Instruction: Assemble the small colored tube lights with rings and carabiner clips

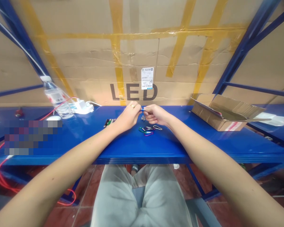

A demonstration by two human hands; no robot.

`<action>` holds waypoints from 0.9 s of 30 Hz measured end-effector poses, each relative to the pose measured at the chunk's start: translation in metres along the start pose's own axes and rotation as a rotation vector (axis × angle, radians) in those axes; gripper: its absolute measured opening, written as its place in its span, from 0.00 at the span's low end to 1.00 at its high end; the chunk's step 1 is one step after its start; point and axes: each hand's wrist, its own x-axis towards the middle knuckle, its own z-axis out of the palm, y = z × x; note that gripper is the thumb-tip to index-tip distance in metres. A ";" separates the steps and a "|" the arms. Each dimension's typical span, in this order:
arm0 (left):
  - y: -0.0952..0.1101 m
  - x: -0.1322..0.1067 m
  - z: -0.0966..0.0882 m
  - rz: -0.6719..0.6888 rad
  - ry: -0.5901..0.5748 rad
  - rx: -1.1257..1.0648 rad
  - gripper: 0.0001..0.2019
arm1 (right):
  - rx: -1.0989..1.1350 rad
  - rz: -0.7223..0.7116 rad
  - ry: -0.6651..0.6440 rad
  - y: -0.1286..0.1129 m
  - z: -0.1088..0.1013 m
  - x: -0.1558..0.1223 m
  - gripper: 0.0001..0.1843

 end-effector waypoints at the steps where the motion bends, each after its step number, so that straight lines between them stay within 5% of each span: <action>1: 0.000 0.000 0.000 0.014 -0.005 0.022 0.08 | 0.031 0.037 -0.023 -0.001 0.000 0.000 0.17; 9: -0.002 -0.001 0.000 0.086 -0.007 0.113 0.11 | 0.151 0.181 -0.084 -0.008 -0.002 -0.001 0.16; 19: 0.000 0.001 0.003 -0.238 0.044 -0.162 0.06 | -0.297 -0.238 0.267 0.005 0.010 0.006 0.20; 27: -0.009 0.004 0.014 -0.329 0.038 -0.141 0.09 | -0.628 -0.482 0.340 0.011 -0.005 0.013 0.19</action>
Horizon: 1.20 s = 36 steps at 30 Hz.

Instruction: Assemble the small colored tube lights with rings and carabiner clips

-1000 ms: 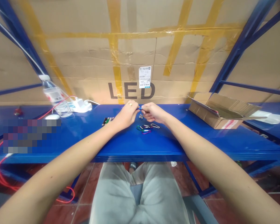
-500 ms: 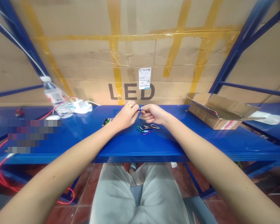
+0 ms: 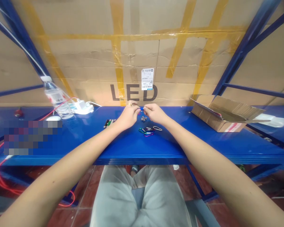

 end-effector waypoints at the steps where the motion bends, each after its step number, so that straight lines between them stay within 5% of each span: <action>1: 0.000 0.000 -0.001 -0.003 -0.017 0.004 0.09 | -0.024 -0.018 0.002 0.000 0.000 0.000 0.19; 6: 0.005 -0.001 -0.011 -0.039 -0.099 -0.080 0.07 | -0.036 0.022 -0.021 0.000 -0.001 -0.001 0.20; 11: 0.007 -0.003 -0.011 0.026 -0.026 -0.130 0.03 | 0.180 0.239 -0.121 -0.007 -0.001 -0.005 0.20; 16: 0.012 -0.005 -0.010 0.037 -0.001 -0.074 0.03 | 0.423 0.292 -0.189 -0.014 -0.001 -0.008 0.19; 36: 0.011 -0.004 -0.011 0.232 -0.003 -0.003 0.08 | 0.728 0.571 -0.358 -0.015 -0.006 -0.004 0.12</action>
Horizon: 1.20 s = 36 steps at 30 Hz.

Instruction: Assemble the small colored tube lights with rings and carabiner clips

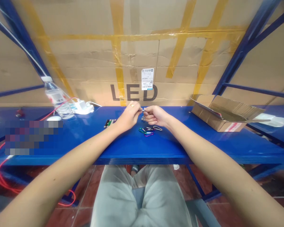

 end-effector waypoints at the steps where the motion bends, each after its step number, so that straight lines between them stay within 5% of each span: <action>1: 0.000 0.000 0.000 0.005 0.000 0.006 0.08 | 0.026 0.020 -0.015 -0.001 0.000 0.000 0.12; 11: 0.003 0.001 -0.003 0.051 -0.045 0.021 0.09 | 0.086 0.110 -0.057 -0.004 -0.002 -0.002 0.16; 21: -0.004 -0.002 0.000 -0.116 0.016 -0.082 0.06 | -0.404 -0.237 0.136 0.003 0.007 -0.005 0.19; 30: -0.003 -0.002 -0.003 0.199 -0.034 0.132 0.11 | 0.072 0.084 -0.178 -0.003 -0.007 -0.001 0.19; 36: 0.003 0.001 -0.004 0.045 0.022 0.028 0.07 | -0.064 -0.014 -0.019 -0.001 0.001 -0.002 0.19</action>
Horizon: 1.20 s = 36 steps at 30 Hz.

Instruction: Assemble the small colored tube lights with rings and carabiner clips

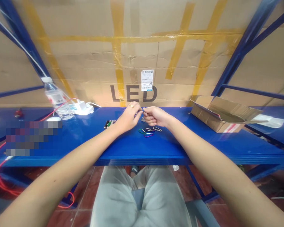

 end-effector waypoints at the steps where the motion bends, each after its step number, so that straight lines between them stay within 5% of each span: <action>1: 0.001 0.000 0.001 -0.049 0.007 -0.021 0.06 | -0.040 -0.042 0.049 0.001 0.002 0.000 0.20; 8: -0.008 0.002 0.007 -0.275 0.043 -0.051 0.10 | -0.260 -0.212 0.212 0.008 0.003 0.004 0.21; 16: -0.008 0.002 0.000 -0.360 -0.174 -0.056 0.07 | -0.330 -0.217 0.195 0.010 -0.004 0.003 0.21; 22: -0.007 -0.004 -0.001 -0.238 -0.140 -0.105 0.02 | -0.140 -0.039 0.062 0.006 -0.006 0.000 0.20; 36: -0.008 -0.010 0.001 0.104 -0.117 0.201 0.09 | 0.173 0.196 -0.059 -0.003 -0.002 -0.001 0.19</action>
